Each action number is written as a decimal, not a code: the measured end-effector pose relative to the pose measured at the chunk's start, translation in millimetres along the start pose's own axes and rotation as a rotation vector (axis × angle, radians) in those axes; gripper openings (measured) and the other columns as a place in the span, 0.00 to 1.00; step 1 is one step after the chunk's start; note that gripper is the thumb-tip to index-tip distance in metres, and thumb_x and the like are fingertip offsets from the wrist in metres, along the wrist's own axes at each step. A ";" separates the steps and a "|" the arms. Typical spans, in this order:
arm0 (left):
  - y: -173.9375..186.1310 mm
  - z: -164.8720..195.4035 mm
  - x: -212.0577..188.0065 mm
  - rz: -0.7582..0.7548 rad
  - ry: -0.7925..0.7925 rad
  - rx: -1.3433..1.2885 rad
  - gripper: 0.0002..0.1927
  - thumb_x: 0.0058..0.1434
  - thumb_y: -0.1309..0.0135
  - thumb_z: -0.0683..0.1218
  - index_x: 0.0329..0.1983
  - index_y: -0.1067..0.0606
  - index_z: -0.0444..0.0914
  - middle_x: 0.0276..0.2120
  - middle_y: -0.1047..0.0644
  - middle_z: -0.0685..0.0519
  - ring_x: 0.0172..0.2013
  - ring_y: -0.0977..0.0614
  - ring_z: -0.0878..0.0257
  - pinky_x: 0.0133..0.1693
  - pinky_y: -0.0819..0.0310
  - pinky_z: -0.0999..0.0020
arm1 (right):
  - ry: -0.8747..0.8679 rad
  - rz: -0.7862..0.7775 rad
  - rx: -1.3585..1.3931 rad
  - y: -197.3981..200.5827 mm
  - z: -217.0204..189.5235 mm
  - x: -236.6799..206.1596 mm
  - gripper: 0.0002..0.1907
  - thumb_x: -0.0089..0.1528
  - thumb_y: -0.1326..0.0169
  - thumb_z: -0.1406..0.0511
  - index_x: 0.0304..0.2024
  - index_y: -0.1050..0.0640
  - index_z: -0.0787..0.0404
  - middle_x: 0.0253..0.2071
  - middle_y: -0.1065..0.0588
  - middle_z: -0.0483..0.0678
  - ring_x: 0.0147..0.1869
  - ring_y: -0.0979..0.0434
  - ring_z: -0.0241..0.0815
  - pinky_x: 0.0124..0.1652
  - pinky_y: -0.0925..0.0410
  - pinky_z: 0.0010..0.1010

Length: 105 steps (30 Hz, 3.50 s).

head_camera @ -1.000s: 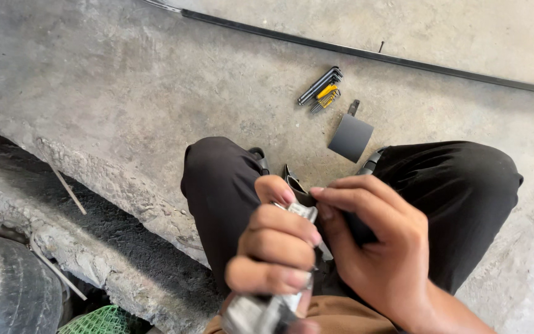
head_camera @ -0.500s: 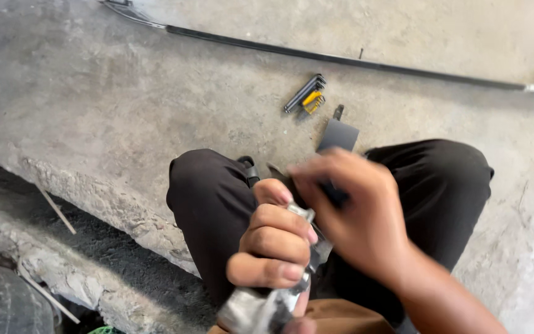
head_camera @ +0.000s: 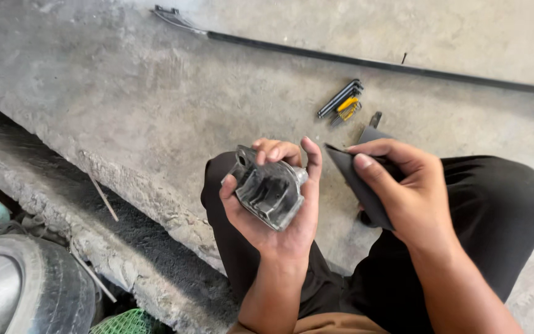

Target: The person sits on the floor and uses a sanding block to smooth the surfaces and edges of a metal part. They repeatedly rub the sanding block over various faces and corners of the part, occasionally rotating it to access different areas.

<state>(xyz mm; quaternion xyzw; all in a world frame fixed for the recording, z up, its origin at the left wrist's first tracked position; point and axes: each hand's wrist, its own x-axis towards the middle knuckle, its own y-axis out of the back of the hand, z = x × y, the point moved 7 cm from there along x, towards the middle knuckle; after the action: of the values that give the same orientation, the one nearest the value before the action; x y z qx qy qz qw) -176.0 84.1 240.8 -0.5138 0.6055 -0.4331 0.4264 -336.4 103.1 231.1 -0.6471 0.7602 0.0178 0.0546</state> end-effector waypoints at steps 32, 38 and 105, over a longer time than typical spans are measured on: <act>12.4 -72.1 -15.6 0.019 0.150 0.293 0.16 0.62 0.38 0.57 0.44 0.27 0.45 0.42 0.23 0.63 0.49 0.22 0.67 0.58 0.29 0.67 | 0.550 0.405 -0.068 28.2 -58.4 -73.4 0.10 0.75 0.49 0.70 0.56 0.24 0.70 0.51 0.24 0.51 0.53 0.26 0.34 0.55 0.33 0.21; -4.2 -70.3 -24.3 -0.146 0.033 0.480 0.19 0.60 0.36 0.57 0.42 0.30 0.45 0.42 0.27 0.61 0.49 0.24 0.65 0.57 0.29 0.63 | 0.485 0.470 -0.080 30.3 -59.6 -74.9 0.08 0.73 0.48 0.70 0.51 0.22 0.71 0.47 0.25 0.48 0.50 0.29 0.32 0.51 0.34 0.21; 29.8 -45.8 29.9 -0.110 0.335 0.225 0.25 0.71 0.51 0.57 0.60 0.29 0.34 0.71 0.34 0.42 0.67 0.27 0.52 0.63 0.31 0.54 | 0.047 0.225 0.291 71.3 19.6 8.3 0.10 0.70 0.45 0.66 0.49 0.21 0.67 0.33 0.23 0.45 0.30 0.26 0.29 0.28 0.29 0.23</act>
<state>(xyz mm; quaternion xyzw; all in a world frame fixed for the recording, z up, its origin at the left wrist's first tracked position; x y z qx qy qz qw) -230.8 61.3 221.9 -0.4159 0.5868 -0.5999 0.3504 -406.8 108.4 207.6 -0.5433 0.8236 -0.1014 0.1275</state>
